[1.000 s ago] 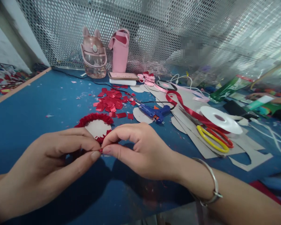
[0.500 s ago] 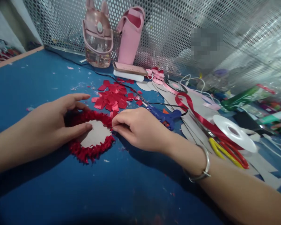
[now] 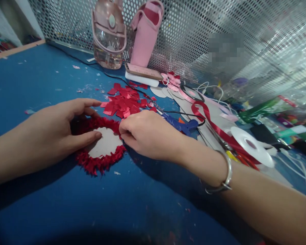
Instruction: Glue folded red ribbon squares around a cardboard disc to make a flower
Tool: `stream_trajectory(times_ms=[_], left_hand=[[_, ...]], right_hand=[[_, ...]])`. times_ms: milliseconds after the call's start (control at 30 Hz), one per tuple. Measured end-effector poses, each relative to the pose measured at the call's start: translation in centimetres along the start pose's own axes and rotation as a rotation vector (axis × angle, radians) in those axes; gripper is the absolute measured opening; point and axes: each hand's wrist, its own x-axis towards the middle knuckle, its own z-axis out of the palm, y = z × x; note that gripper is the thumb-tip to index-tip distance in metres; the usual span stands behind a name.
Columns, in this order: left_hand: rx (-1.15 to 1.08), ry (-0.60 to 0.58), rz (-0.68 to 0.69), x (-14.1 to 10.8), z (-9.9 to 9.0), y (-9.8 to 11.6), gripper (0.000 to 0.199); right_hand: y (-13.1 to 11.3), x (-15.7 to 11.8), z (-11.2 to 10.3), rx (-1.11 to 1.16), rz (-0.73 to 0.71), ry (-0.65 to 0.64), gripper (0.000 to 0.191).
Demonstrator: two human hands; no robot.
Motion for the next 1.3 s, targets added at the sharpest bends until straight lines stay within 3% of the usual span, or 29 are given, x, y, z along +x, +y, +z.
stream_trajectory(times_ms=[433, 500, 633, 700, 867, 933, 1000, 1100, 1200, 1300], left_hand=[[0.009, 0.111, 0.061, 0.2, 0.5, -0.3, 0.064], [-0.012, 0.101, 0.051, 0.2, 0.5, -0.3, 0.063], [-0.055, 0.079, 0.032, 0.2, 0.4, -0.2, 0.055], [-0.063, 0.080, 0.038, 0.2, 0.4, -0.2, 0.053], [-0.132, 0.127, 0.046, 0.2, 0.0, -0.2, 0.043], [-0.199, 0.196, 0.062, 0.1, -0.2, 0.2, 0.033], [-0.246, 0.270, 0.097, -0.3, -0.2, 0.8, 0.026], [-0.213, 0.334, 0.176, -1.4, 0.0, 1.8, 0.022], [-0.154, 0.392, 0.286, -2.8, 0.2, 2.8, 0.027], [-0.087, 0.467, 0.397, -3.9, -0.4, 4.4, 0.044]], right_hand=[[-2.3, 4.6, -2.4, -0.138, 0.292, -0.346, 0.013], [-2.6, 5.0, -2.7, -0.211, 0.314, -0.345, 0.014], [-1.9, 4.1, -3.6, -0.152, 0.303, -0.191, 0.015], [-1.0, 2.7, -4.2, 0.074, 0.344, -0.082, 0.005], [0.1, -1.8, -3.2, 0.588, 0.578, 0.371, 0.017], [-0.5, -3.2, -1.7, 0.719, 0.587, 0.367, 0.027], [-1.6, -4.0, -0.2, 0.824, 0.551, 0.246, 0.037], [-3.3, -4.6, 1.1, 0.765, 0.430, 0.225, 0.031], [-4.3, -5.0, 1.1, 0.526, 0.304, 0.385, 0.026], [-4.7, -5.8, 0.7, 0.428, 0.250, 0.509, 0.025]])
